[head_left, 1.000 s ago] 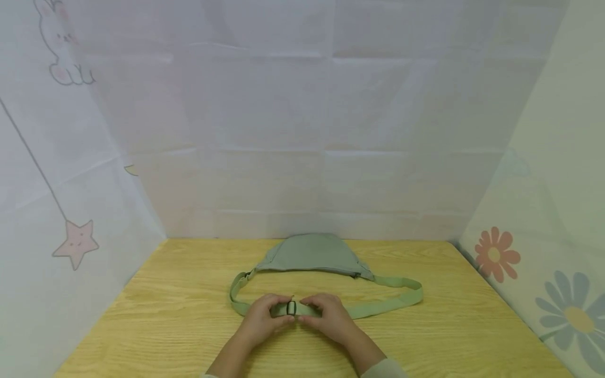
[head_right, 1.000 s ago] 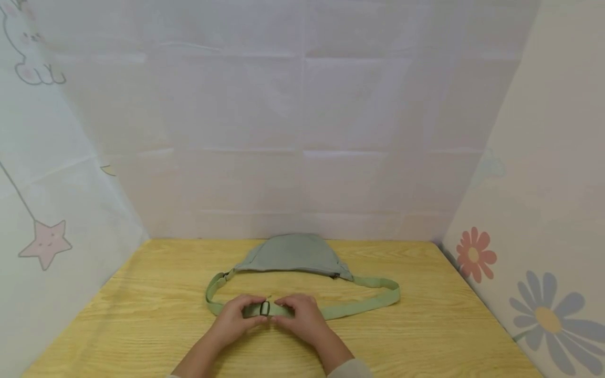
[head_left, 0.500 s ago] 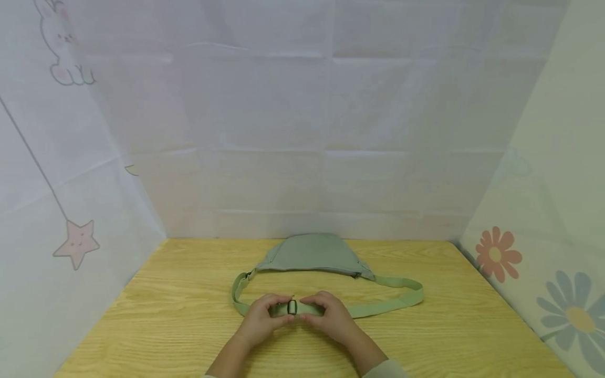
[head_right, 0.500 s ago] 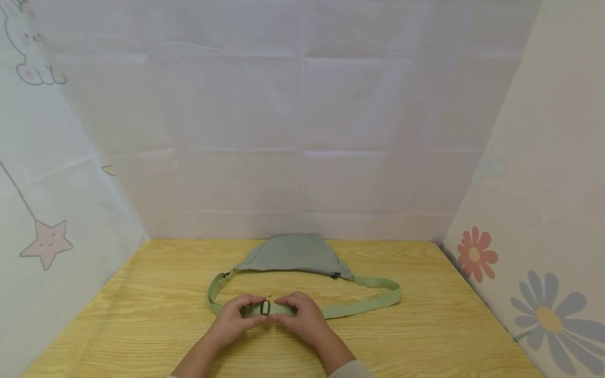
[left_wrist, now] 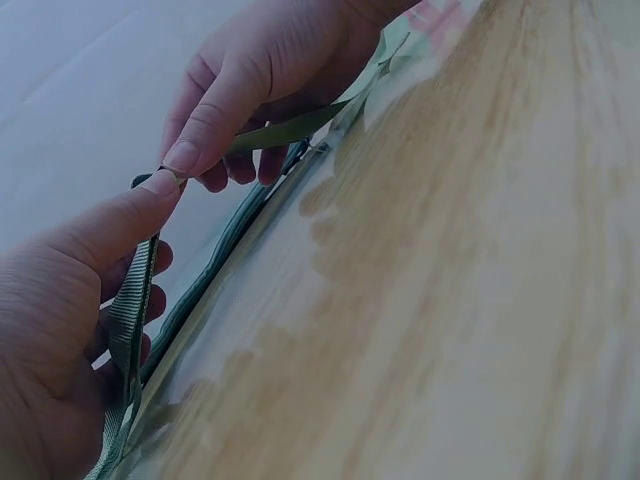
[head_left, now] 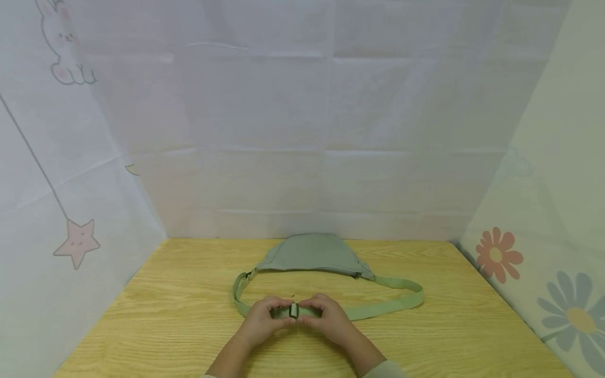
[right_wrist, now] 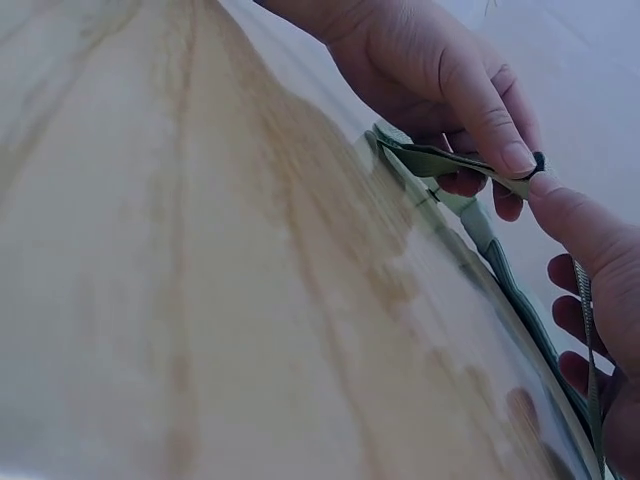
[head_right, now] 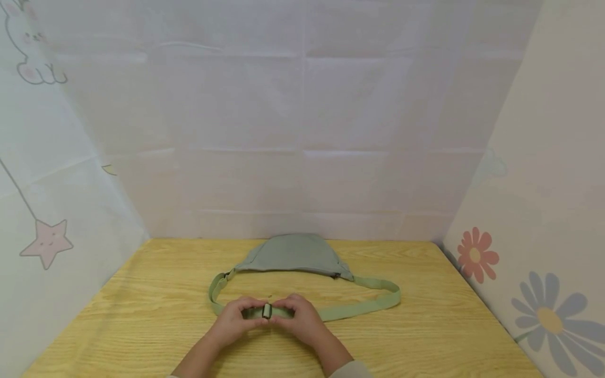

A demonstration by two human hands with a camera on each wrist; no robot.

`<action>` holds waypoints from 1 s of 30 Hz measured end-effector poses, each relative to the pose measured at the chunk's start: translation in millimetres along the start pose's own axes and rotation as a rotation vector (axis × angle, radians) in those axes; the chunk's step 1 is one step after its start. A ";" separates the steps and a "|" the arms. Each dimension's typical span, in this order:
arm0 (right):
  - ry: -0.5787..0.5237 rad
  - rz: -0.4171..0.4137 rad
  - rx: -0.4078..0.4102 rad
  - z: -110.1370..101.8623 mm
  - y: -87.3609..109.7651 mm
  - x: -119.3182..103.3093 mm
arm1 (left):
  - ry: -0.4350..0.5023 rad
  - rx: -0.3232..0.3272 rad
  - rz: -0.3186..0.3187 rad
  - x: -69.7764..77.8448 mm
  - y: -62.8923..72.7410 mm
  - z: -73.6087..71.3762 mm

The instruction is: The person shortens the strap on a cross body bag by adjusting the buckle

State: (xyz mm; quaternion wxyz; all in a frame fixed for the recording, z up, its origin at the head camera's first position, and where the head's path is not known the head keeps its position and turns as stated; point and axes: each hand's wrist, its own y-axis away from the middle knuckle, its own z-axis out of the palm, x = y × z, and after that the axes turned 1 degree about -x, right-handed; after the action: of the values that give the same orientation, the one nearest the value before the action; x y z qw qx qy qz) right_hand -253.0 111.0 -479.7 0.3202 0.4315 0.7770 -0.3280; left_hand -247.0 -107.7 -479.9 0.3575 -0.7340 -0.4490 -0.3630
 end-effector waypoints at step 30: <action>0.222 -0.050 0.005 -10.0 3.8 3.7 | 0.068 0.022 -0.015 1.7 2.1 -1.8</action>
State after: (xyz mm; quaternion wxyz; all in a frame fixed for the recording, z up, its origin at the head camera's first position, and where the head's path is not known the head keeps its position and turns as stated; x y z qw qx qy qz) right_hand -253.4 122.2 -477.7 0.2227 0.4463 0.8175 -0.2878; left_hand -244.9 -109.3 -478.0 0.3779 -0.7139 -0.4462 -0.3854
